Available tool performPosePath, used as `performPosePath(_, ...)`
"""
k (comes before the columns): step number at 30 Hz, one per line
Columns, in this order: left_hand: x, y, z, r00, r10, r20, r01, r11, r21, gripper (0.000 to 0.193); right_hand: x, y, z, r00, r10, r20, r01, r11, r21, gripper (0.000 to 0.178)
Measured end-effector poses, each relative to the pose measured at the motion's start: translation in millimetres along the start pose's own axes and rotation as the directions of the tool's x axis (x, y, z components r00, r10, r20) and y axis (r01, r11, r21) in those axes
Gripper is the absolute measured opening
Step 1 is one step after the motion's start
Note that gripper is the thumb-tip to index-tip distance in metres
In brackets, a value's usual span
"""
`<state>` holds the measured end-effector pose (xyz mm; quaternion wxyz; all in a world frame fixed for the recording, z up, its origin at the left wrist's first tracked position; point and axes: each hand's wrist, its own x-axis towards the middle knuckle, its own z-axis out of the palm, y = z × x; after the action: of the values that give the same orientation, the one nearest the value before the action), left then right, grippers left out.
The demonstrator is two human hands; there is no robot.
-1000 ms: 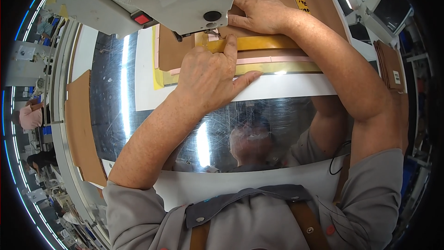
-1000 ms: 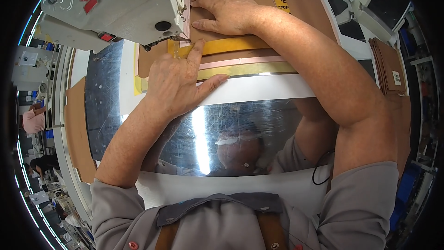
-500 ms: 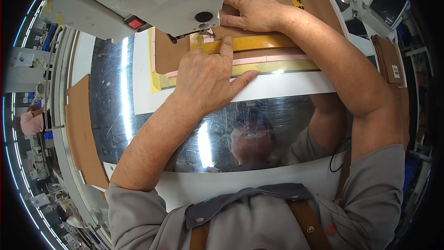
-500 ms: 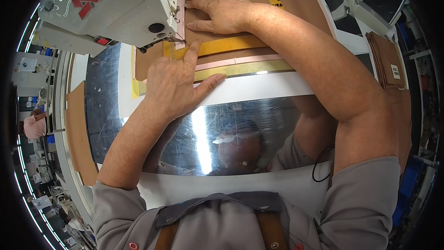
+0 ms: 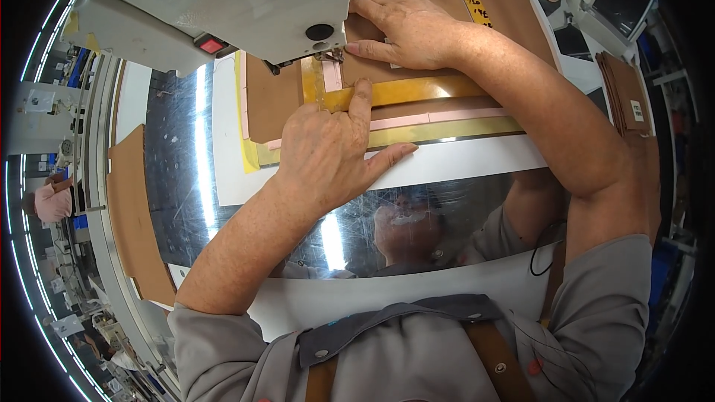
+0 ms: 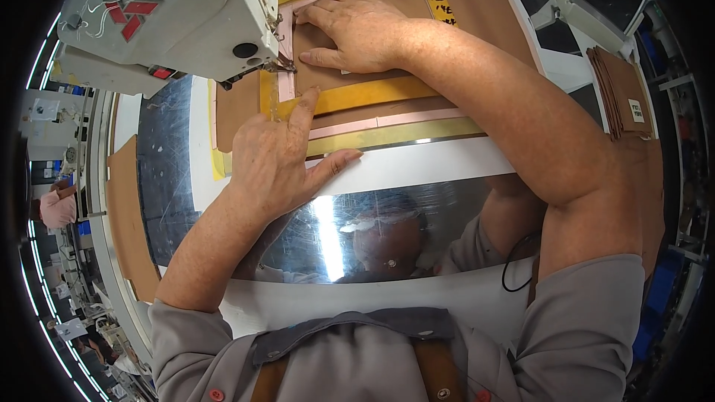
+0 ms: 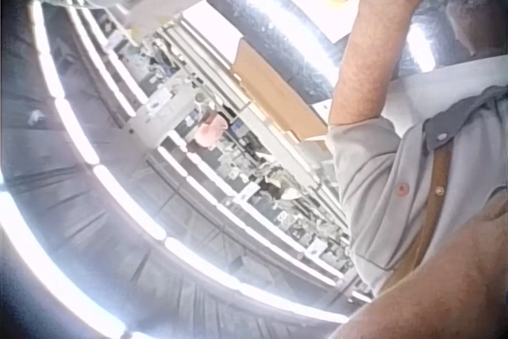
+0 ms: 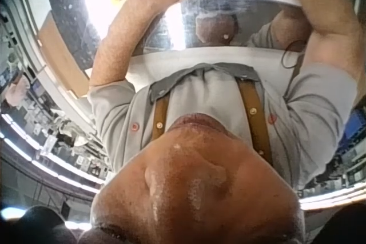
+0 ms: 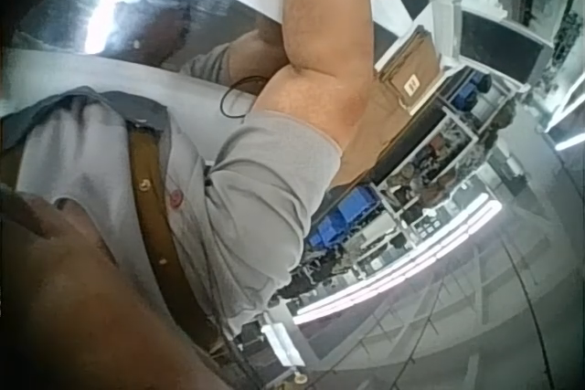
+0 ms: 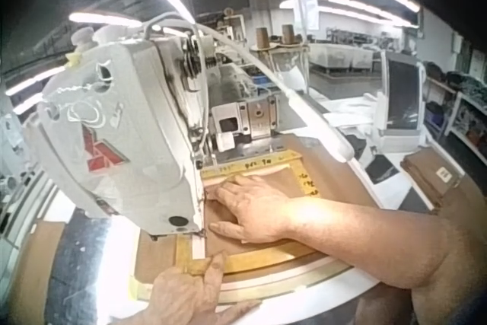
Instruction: Operating an industrial sewing machine to attach a pocket panel to a leather base using a template frame.
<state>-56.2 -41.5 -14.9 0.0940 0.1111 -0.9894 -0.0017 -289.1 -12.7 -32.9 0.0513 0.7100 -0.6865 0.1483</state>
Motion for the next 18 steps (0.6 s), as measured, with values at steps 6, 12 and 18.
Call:
performPosePath(6, -9, 4, 1, 1.000, 0.018, -0.003, -0.018, 1.000, -0.005, 0.086, -8, -3, 0, 0.999, -0.039, -0.010, 0.039, 0.999, -0.015, 0.063)
performPosePath(12, -16, 5, 0, 0.994, 0.077, -0.079, -0.079, 0.997, -0.026, 0.085, -13, -8, -2, 0.998, -0.065, -0.023, 0.064, 0.998, -0.025, 0.059)
performPosePath(18, -24, 9, -1, 0.993, 0.100, -0.061, -0.101, 0.994, -0.029, 0.087, -22, -13, -1, 0.990, -0.111, -0.091, 0.111, 0.994, -0.004, 0.055)
